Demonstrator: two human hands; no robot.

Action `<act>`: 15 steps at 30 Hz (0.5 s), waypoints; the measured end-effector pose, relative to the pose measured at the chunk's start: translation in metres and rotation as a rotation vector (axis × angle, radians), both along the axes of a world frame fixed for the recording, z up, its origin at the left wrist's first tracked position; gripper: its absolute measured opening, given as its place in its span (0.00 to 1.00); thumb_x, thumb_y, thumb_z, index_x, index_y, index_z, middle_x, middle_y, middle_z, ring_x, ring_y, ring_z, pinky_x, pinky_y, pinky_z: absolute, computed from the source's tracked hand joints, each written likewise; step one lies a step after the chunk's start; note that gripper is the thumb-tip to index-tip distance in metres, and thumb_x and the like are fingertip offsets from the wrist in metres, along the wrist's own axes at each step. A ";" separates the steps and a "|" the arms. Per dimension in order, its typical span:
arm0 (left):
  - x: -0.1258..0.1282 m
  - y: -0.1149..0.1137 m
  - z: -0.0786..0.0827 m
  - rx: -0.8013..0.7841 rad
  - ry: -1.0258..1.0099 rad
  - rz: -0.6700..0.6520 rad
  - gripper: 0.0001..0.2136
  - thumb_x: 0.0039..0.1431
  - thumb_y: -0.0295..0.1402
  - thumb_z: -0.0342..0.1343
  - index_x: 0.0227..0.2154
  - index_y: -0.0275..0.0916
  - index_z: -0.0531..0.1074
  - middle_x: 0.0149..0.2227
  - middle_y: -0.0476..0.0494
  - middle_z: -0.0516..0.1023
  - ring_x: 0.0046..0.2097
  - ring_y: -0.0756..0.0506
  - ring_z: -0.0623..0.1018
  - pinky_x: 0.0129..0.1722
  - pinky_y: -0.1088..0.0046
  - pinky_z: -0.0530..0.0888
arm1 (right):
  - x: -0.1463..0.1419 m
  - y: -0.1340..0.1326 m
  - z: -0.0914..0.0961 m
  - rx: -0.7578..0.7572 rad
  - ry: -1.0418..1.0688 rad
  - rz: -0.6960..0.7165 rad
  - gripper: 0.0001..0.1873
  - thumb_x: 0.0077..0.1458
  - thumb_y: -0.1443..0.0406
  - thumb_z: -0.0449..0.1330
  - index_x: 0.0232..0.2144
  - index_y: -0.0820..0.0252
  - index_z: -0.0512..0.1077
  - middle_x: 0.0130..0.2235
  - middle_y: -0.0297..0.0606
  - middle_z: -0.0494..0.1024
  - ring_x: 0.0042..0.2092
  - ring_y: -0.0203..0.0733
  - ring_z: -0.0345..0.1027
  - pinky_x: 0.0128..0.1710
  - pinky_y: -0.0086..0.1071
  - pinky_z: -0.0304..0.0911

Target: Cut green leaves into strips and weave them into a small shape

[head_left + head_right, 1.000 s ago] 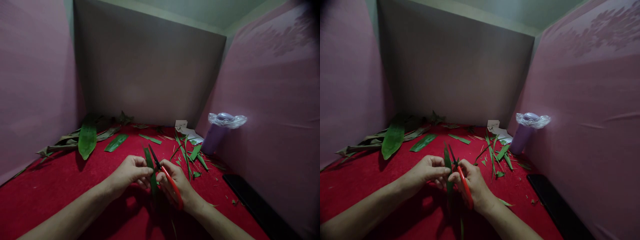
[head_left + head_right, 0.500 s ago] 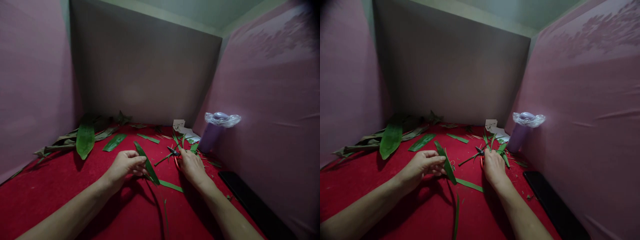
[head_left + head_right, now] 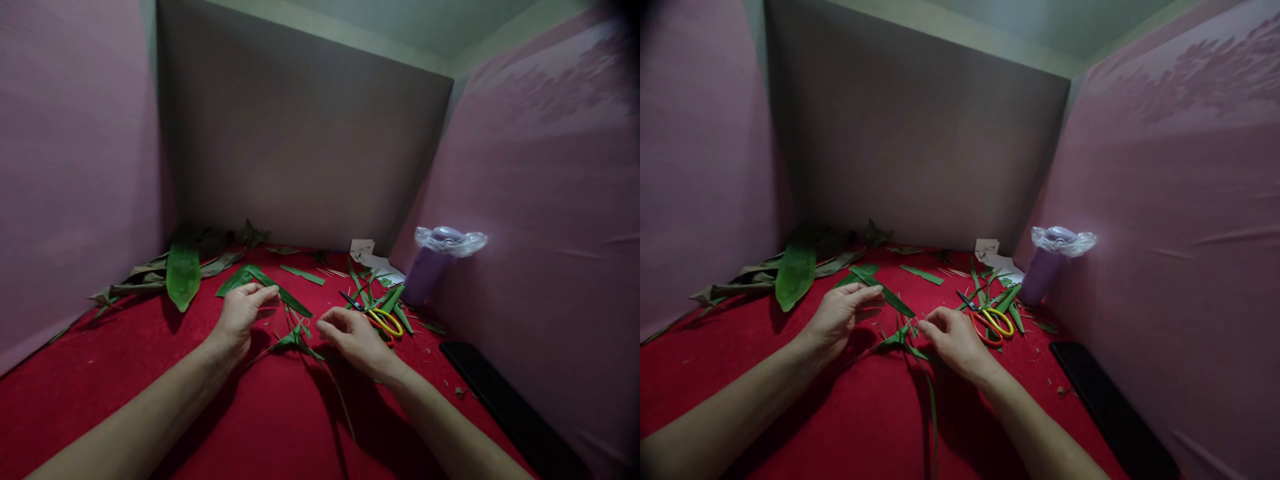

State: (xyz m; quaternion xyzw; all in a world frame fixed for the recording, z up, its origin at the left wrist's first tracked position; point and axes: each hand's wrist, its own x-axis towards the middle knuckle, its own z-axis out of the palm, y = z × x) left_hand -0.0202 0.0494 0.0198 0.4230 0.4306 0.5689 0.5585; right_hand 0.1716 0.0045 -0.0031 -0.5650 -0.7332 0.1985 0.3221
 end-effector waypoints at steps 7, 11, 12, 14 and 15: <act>-0.001 0.001 -0.002 0.008 -0.011 0.002 0.08 0.36 0.33 0.64 0.17 0.34 0.71 0.18 0.50 0.74 0.23 0.51 0.72 0.29 0.74 0.66 | -0.023 -0.003 -0.003 -0.027 -0.074 -0.013 0.10 0.43 0.67 0.63 0.31 0.59 0.68 0.26 0.32 0.72 0.27 0.34 0.63 0.25 0.25 0.53; -0.002 0.002 -0.001 0.013 -0.021 0.009 0.08 0.35 0.32 0.63 0.16 0.34 0.71 0.17 0.50 0.73 0.23 0.51 0.71 0.28 0.74 0.65 | -0.006 0.020 0.006 0.017 -0.054 -0.096 0.05 0.42 0.72 0.58 0.25 0.61 0.68 0.27 0.33 0.73 0.29 0.34 0.65 0.29 0.26 0.56; -0.002 0.002 -0.001 0.013 -0.024 0.011 0.08 0.35 0.33 0.63 0.15 0.34 0.70 0.17 0.50 0.73 0.23 0.51 0.71 0.28 0.74 0.65 | 0.004 0.027 0.010 0.030 -0.047 -0.134 0.04 0.43 0.72 0.57 0.26 0.61 0.68 0.27 0.33 0.73 0.30 0.35 0.65 0.29 0.27 0.56; -0.003 0.003 -0.001 0.012 -0.029 0.013 0.08 0.36 0.33 0.63 0.15 0.35 0.70 0.17 0.50 0.73 0.23 0.51 0.71 0.28 0.74 0.65 | 0.027 0.039 0.016 0.040 -0.041 -0.203 0.04 0.43 0.71 0.56 0.26 0.62 0.69 0.27 0.35 0.73 0.30 0.37 0.65 0.30 0.29 0.57; -0.004 0.004 -0.002 0.011 -0.030 0.014 0.08 0.36 0.33 0.63 0.15 0.35 0.70 0.17 0.50 0.73 0.23 0.51 0.71 0.28 0.74 0.65 | 0.039 0.043 0.018 0.023 -0.036 -0.217 0.03 0.42 0.71 0.57 0.24 0.63 0.69 0.25 0.35 0.73 0.29 0.37 0.65 0.29 0.29 0.57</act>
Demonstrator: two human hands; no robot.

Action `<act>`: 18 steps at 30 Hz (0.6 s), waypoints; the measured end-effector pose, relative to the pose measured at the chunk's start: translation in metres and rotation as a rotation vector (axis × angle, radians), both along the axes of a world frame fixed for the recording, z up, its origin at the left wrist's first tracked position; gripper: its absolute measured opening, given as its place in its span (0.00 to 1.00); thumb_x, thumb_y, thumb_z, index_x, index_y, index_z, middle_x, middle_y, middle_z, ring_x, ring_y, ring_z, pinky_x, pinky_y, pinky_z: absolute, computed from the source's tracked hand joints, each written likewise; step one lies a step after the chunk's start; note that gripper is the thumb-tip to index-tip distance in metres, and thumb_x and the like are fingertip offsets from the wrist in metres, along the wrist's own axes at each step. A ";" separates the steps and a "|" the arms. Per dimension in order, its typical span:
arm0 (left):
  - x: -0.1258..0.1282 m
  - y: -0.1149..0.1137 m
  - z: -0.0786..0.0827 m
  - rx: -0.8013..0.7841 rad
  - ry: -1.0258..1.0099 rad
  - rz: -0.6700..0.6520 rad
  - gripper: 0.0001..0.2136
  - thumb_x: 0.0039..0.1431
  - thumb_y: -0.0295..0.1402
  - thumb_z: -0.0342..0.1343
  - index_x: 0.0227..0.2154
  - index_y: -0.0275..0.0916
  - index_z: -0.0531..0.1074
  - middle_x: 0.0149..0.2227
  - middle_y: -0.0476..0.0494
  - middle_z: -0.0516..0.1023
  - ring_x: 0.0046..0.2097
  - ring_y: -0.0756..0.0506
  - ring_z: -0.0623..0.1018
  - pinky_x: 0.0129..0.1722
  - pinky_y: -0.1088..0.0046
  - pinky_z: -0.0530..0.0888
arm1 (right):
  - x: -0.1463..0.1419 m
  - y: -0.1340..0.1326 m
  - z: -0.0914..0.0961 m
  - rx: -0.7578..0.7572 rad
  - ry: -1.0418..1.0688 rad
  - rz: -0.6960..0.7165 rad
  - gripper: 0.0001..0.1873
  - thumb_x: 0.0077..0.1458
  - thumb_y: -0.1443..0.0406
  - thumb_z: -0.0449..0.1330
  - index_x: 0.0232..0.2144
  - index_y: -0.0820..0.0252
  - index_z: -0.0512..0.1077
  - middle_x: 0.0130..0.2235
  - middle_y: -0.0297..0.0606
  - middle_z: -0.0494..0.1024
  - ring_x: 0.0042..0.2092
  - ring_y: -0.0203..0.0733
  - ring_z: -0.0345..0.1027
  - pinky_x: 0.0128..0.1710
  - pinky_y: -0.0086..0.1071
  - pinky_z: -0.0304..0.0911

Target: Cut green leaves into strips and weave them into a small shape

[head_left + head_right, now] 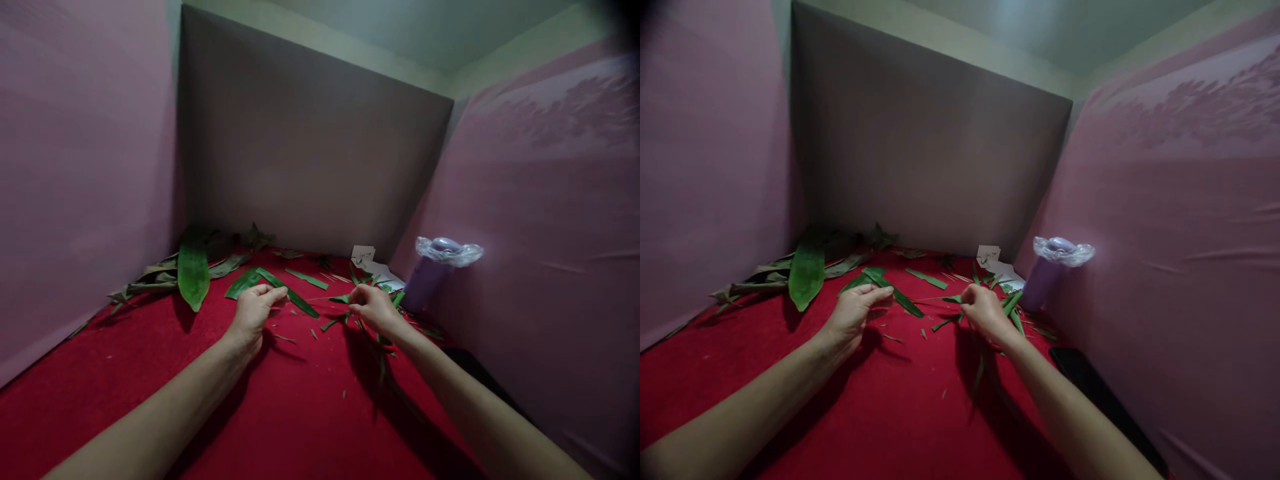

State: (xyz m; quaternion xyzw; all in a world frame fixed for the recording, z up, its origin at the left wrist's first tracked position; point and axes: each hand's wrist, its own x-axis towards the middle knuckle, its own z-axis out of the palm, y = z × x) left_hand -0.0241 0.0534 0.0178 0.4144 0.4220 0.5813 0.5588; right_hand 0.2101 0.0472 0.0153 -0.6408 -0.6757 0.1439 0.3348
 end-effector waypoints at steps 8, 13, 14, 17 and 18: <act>0.000 -0.001 0.001 -0.014 -0.019 -0.021 0.07 0.37 0.31 0.63 0.15 0.34 0.70 0.17 0.51 0.73 0.22 0.52 0.71 0.25 0.77 0.63 | 0.020 -0.017 0.001 -0.085 0.081 0.217 0.05 0.43 0.66 0.60 0.25 0.63 0.71 0.24 0.33 0.74 0.26 0.36 0.67 0.27 0.29 0.61; -0.002 -0.005 0.008 -0.042 -0.075 -0.121 0.08 0.38 0.31 0.63 0.17 0.34 0.69 0.18 0.49 0.74 0.20 0.52 0.72 0.21 0.77 0.62 | -0.006 -0.037 0.010 0.081 0.052 0.273 0.02 0.50 0.68 0.56 0.28 0.59 0.70 0.32 0.35 0.73 0.36 0.38 0.65 0.38 0.32 0.59; -0.003 -0.005 0.009 -0.049 -0.095 -0.148 0.08 0.38 0.31 0.63 0.17 0.34 0.69 0.19 0.49 0.74 0.21 0.52 0.72 0.22 0.77 0.64 | -0.013 -0.040 0.010 0.106 0.025 0.295 0.04 0.51 0.69 0.56 0.27 0.58 0.70 0.32 0.35 0.73 0.36 0.38 0.64 0.38 0.32 0.58; -0.004 -0.006 0.010 -0.086 -0.146 -0.228 0.07 0.38 0.29 0.64 0.20 0.35 0.70 0.22 0.48 0.76 0.27 0.51 0.75 0.29 0.76 0.69 | -0.032 -0.047 0.008 0.283 -0.204 0.380 0.08 0.54 0.72 0.53 0.26 0.58 0.69 0.28 0.35 0.72 0.35 0.39 0.61 0.36 0.31 0.56; -0.004 -0.006 0.010 -0.106 -0.156 -0.257 0.08 0.37 0.28 0.64 0.20 0.35 0.70 0.23 0.48 0.76 0.28 0.50 0.76 0.31 0.76 0.70 | -0.039 -0.048 0.005 0.325 -0.256 0.374 0.09 0.54 0.73 0.52 0.25 0.59 0.69 0.27 0.35 0.71 0.34 0.40 0.61 0.36 0.31 0.56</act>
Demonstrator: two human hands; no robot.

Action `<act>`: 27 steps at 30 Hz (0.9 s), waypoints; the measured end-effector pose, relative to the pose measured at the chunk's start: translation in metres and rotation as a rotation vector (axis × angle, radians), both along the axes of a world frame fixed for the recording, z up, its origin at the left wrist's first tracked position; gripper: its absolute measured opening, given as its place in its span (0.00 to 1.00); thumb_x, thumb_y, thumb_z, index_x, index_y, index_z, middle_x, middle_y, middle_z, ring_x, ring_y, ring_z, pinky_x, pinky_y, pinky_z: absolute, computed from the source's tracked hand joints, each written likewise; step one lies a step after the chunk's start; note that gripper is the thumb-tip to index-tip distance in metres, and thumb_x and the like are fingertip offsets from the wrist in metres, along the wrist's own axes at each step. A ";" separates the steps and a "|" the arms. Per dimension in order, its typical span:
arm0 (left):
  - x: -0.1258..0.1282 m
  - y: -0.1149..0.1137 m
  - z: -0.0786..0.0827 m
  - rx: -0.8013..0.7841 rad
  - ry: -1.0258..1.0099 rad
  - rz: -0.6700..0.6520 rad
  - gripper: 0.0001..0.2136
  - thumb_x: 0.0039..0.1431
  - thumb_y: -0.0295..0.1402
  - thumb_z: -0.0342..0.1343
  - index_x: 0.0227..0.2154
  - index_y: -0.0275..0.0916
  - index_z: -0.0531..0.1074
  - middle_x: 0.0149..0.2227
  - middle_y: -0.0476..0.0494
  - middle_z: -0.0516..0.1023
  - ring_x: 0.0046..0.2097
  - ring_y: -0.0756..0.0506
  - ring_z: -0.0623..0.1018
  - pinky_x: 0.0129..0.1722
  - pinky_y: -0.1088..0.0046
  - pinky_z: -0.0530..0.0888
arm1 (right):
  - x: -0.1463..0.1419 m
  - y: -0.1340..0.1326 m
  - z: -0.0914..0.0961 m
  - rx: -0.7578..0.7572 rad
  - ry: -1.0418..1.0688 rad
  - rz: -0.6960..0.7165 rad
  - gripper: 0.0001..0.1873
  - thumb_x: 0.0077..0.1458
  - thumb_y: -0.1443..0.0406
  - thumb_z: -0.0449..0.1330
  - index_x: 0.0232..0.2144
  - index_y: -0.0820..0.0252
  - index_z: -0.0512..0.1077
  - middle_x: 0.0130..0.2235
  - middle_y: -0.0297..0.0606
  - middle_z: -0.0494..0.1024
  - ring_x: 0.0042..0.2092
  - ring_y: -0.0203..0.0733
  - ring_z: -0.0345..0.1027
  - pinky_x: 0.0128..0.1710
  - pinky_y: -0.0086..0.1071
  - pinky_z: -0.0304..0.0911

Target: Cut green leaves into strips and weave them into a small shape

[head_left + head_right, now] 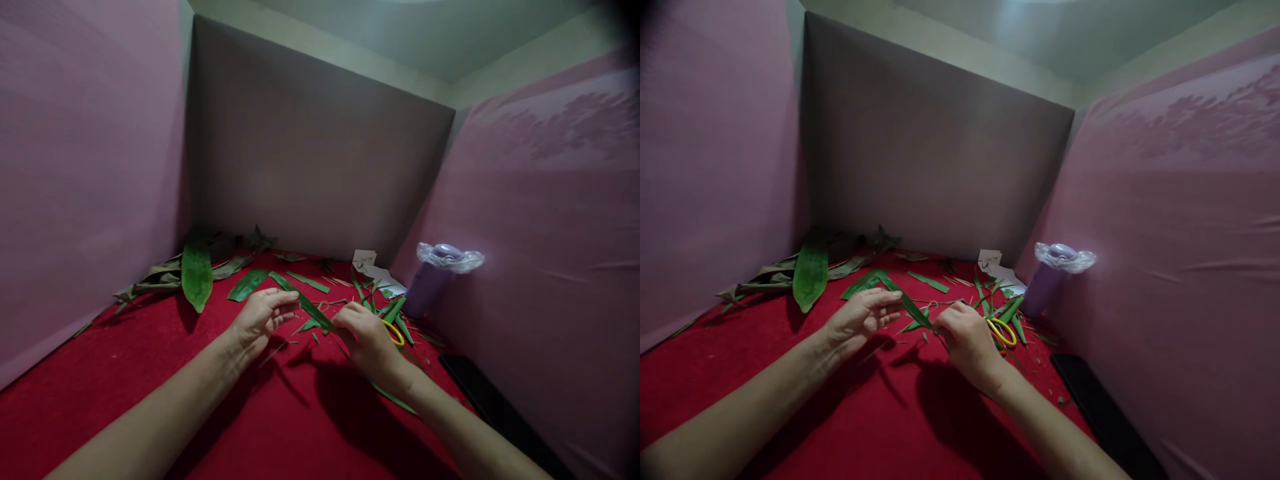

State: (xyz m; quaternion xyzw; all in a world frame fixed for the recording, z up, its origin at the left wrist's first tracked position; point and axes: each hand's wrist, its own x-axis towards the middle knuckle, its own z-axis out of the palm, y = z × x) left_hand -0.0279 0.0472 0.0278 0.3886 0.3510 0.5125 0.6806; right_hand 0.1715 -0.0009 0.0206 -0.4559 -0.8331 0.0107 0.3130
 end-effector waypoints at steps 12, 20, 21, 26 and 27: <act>0.005 -0.005 -0.004 -0.013 0.098 -0.058 0.07 0.36 0.28 0.64 0.17 0.32 0.72 0.18 0.45 0.76 0.22 0.49 0.74 0.25 0.75 0.69 | -0.021 0.001 -0.009 -0.050 0.360 -0.054 0.08 0.52 0.72 0.52 0.29 0.58 0.70 0.30 0.36 0.73 0.35 0.40 0.64 0.35 0.30 0.58; 0.010 -0.008 -0.008 0.085 0.136 -0.035 0.07 0.39 0.30 0.64 0.21 0.30 0.76 0.22 0.42 0.78 0.25 0.48 0.75 0.30 0.73 0.69 | -0.031 0.011 0.002 -0.288 0.518 -0.102 0.10 0.54 0.60 0.55 0.26 0.60 0.70 0.25 0.33 0.72 0.27 0.35 0.63 0.28 0.27 0.57; 0.011 -0.009 -0.008 0.098 0.139 -0.050 0.08 0.39 0.30 0.64 0.23 0.30 0.76 0.23 0.41 0.79 0.25 0.48 0.76 0.30 0.73 0.70 | -0.035 0.010 0.000 -0.291 0.512 -0.114 0.10 0.53 0.60 0.56 0.26 0.60 0.70 0.25 0.32 0.72 0.27 0.34 0.62 0.27 0.27 0.56; 0.014 -0.014 -0.008 0.170 0.160 -0.108 0.08 0.42 0.32 0.63 0.24 0.30 0.76 0.24 0.41 0.79 0.27 0.48 0.75 0.32 0.73 0.70 | -0.039 0.012 -0.010 -0.338 0.671 -0.098 0.11 0.52 0.60 0.57 0.23 0.62 0.67 0.22 0.30 0.68 0.24 0.32 0.58 0.24 0.25 0.54; 0.014 -0.014 -0.008 0.178 0.166 -0.114 0.08 0.42 0.32 0.63 0.26 0.31 0.76 0.25 0.42 0.79 0.28 0.48 0.75 0.32 0.73 0.69 | -0.037 0.013 -0.011 -0.354 0.726 -0.078 0.11 0.52 0.60 0.57 0.23 0.62 0.67 0.22 0.31 0.68 0.24 0.32 0.58 0.24 0.25 0.55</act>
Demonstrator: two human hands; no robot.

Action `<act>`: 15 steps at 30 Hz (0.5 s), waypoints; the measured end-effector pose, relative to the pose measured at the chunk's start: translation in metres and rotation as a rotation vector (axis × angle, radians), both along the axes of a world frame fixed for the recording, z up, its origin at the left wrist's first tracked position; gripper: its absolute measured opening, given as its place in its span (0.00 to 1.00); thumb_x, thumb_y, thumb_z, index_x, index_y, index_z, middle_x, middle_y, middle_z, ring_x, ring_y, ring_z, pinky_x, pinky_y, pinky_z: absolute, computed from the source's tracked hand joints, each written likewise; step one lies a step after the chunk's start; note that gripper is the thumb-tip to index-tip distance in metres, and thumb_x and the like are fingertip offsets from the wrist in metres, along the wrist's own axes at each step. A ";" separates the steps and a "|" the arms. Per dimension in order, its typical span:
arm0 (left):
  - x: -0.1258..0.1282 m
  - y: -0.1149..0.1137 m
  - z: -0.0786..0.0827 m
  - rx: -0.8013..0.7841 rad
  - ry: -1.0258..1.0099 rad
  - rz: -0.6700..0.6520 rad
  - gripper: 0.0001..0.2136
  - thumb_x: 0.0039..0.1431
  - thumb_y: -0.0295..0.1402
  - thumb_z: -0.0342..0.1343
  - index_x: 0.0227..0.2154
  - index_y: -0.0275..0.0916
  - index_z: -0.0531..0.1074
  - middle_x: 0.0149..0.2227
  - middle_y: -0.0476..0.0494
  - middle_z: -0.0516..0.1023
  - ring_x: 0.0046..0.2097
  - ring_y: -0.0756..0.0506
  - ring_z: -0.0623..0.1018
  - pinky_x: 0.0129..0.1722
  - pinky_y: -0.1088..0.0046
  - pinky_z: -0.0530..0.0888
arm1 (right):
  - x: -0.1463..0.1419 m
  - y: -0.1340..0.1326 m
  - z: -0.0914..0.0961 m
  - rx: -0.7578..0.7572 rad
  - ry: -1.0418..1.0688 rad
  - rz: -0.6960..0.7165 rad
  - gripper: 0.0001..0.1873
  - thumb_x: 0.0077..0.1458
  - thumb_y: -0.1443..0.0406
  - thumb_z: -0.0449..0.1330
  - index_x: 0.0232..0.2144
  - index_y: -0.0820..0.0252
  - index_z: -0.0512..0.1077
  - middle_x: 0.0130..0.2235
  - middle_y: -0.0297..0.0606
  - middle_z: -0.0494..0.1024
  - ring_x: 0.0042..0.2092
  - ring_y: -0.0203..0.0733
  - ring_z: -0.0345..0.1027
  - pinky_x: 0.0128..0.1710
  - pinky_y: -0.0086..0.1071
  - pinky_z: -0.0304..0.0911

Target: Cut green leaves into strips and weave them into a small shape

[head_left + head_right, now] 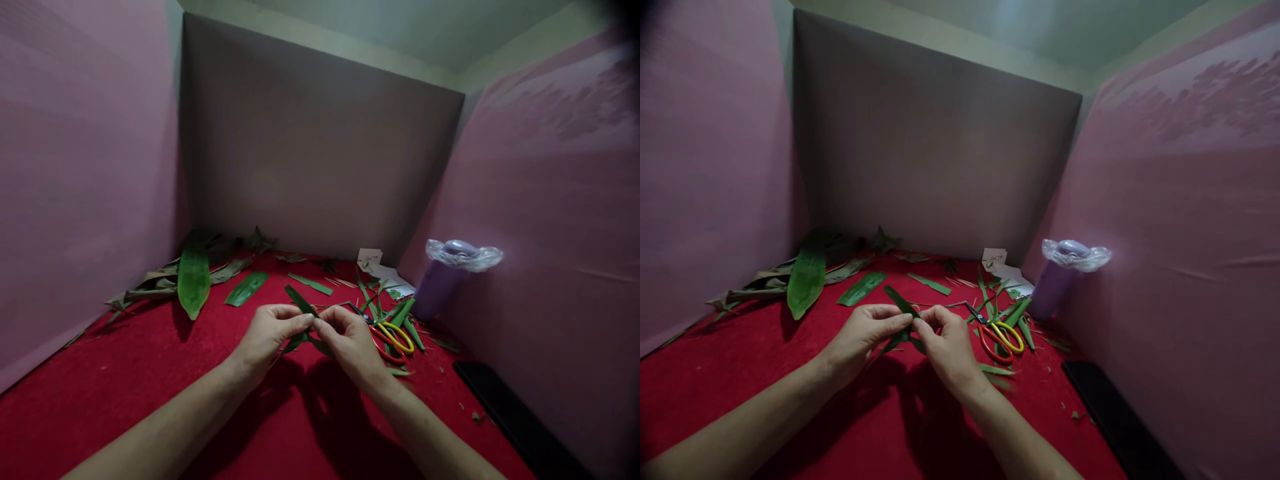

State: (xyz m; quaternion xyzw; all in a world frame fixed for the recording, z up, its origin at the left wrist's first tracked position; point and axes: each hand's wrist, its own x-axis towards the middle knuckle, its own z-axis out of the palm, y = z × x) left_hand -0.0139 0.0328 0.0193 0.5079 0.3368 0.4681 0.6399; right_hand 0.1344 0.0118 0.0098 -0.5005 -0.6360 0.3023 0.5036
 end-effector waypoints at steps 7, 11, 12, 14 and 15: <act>0.006 -0.003 -0.003 0.008 0.022 0.006 0.10 0.39 0.23 0.62 0.29 0.34 0.75 0.29 0.46 0.78 0.28 0.52 0.74 0.32 0.76 0.70 | 0.018 0.002 0.002 0.001 0.221 -0.032 0.09 0.50 0.61 0.58 0.23 0.61 0.66 0.21 0.31 0.70 0.24 0.33 0.63 0.26 0.27 0.58; 0.010 -0.003 -0.006 -0.032 -0.007 0.067 0.14 0.37 0.23 0.64 0.31 0.35 0.72 0.30 0.48 0.77 0.28 0.52 0.74 0.29 0.77 0.70 | 0.027 0.007 -0.003 -0.004 0.221 -0.084 0.09 0.48 0.61 0.59 0.23 0.61 0.66 0.20 0.31 0.70 0.23 0.33 0.62 0.26 0.27 0.58; 0.010 -0.003 -0.007 -0.064 0.012 0.067 0.13 0.38 0.24 0.64 0.31 0.35 0.72 0.29 0.47 0.77 0.27 0.52 0.74 0.28 0.76 0.69 | 0.028 0.008 -0.004 -0.027 0.212 -0.072 0.10 0.48 0.61 0.59 0.22 0.61 0.66 0.20 0.30 0.70 0.23 0.33 0.62 0.25 0.27 0.57; 0.011 -0.004 -0.006 -0.118 0.051 0.044 0.12 0.40 0.27 0.64 0.31 0.33 0.72 0.27 0.46 0.76 0.26 0.51 0.74 0.27 0.76 0.69 | 0.027 0.008 -0.005 -0.102 0.206 -0.023 0.11 0.46 0.61 0.60 0.21 0.62 0.66 0.19 0.30 0.69 0.21 0.32 0.60 0.23 0.26 0.56; 0.010 -0.004 -0.006 -0.134 0.058 0.030 0.11 0.40 0.27 0.64 0.30 0.33 0.72 0.26 0.45 0.76 0.26 0.51 0.74 0.27 0.75 0.70 | 0.026 0.008 -0.006 -0.138 0.210 0.001 0.11 0.46 0.60 0.60 0.21 0.62 0.66 0.19 0.30 0.68 0.21 0.31 0.59 0.22 0.25 0.55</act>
